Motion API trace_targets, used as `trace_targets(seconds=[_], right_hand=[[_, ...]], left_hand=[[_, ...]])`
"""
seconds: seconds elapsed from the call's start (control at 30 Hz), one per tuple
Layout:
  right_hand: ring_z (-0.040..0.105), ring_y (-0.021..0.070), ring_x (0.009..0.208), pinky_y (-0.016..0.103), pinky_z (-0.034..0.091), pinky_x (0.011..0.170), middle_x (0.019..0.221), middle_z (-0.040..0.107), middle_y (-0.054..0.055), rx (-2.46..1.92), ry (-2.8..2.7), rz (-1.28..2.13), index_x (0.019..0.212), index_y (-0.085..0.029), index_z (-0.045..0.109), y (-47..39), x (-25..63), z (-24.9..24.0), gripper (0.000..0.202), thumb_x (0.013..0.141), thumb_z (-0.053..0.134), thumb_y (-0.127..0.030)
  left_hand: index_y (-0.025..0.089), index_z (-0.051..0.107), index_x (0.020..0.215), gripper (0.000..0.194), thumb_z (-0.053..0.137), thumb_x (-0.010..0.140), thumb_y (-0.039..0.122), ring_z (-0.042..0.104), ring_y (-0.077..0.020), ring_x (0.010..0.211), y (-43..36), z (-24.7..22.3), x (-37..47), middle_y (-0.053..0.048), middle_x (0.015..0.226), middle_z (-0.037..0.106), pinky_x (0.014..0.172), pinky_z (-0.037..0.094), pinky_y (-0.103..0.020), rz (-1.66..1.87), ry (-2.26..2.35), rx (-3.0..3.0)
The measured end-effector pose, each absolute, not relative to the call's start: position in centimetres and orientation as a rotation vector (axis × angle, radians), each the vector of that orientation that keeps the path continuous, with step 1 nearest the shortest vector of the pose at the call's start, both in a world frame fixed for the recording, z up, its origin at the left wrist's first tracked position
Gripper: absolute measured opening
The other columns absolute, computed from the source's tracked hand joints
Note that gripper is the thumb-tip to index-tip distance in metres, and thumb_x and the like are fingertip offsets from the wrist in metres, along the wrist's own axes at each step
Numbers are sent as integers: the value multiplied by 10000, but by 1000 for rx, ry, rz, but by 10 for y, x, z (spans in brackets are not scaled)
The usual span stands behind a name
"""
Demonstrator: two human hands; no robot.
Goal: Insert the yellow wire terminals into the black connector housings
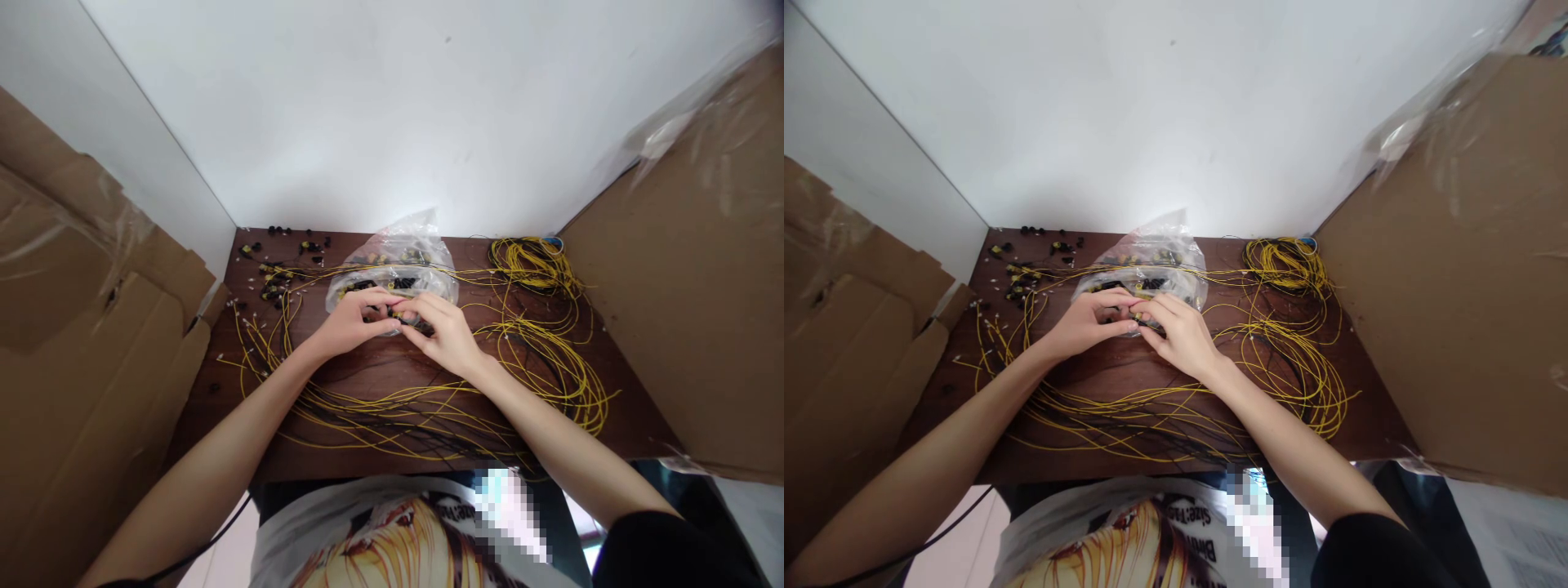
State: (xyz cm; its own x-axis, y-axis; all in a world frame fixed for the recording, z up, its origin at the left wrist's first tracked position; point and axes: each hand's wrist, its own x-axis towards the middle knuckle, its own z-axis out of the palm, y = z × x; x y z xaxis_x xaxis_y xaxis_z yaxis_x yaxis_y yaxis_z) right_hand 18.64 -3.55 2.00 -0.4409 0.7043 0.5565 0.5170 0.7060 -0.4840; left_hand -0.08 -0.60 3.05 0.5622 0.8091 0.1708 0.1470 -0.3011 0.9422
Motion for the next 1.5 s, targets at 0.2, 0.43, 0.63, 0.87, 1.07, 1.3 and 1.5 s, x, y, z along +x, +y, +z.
trace_targets(seconds=[0.2,0.43,0.63,0.87,1.07,1.3,1.5], right_hand=[[556,183,860,330,478,787,897,609,55,-925,-2147,310,1031,-187,581,-36,186,21,189,848,534,-188],[546,178,835,321,472,764,865,600,47,-932,-2162,315,1021,-188,585,-37,186,20,179,851,531,-194],[541,173,826,312,466,757,855,594,43,-919,-2171,312,1033,-186,584,-37,186,20,193,848,532,-179],[550,173,821,313,473,751,859,593,48,-914,-2183,335,1054,-194,574,-37,185,20,198,866,513,-199],[551,163,801,300,474,745,849,579,45,-903,-2184,360,1069,-189,566,-37,185,21,216,866,494,-171],[532,158,765,298,467,722,812,561,37,-886,-2177,355,991,-178,566,-37,184,21,144,870,492,-201],[524,154,758,294,463,710,789,539,27,-900,-2179,357,1013,-184,569,-36,186,21,166,865,497,-199]], left_hand=[[153,645,1097,385,653,717,212,476,-87,701,-6,28,-1,-47,931,583,670,456,-240,822,796,1791],[108,672,975,312,695,684,221,510,-97,672,-6,29,0,-32,789,632,641,454,-224,850,854,1811],[127,699,884,226,707,687,236,553,-110,644,-5,30,0,-24,736,667,621,446,-220,909,877,1955],[122,700,866,194,683,738,267,554,-127,657,-5,28,-3,-37,724,652,639,428,-234,917,874,2130],[135,689,830,163,636,790,284,521,-142,695,-5,25,-2,-33,723,627,663,402,-250,911,892,2273],[169,696,855,210,549,855,319,514,-142,704,-4,30,-2,-23,729,650,710,401,-269,867,756,2312],[179,718,894,191,583,829,297,553,-159,782,-5,28,-2,-53,824,663,740,423,-275,868,819,2203]])
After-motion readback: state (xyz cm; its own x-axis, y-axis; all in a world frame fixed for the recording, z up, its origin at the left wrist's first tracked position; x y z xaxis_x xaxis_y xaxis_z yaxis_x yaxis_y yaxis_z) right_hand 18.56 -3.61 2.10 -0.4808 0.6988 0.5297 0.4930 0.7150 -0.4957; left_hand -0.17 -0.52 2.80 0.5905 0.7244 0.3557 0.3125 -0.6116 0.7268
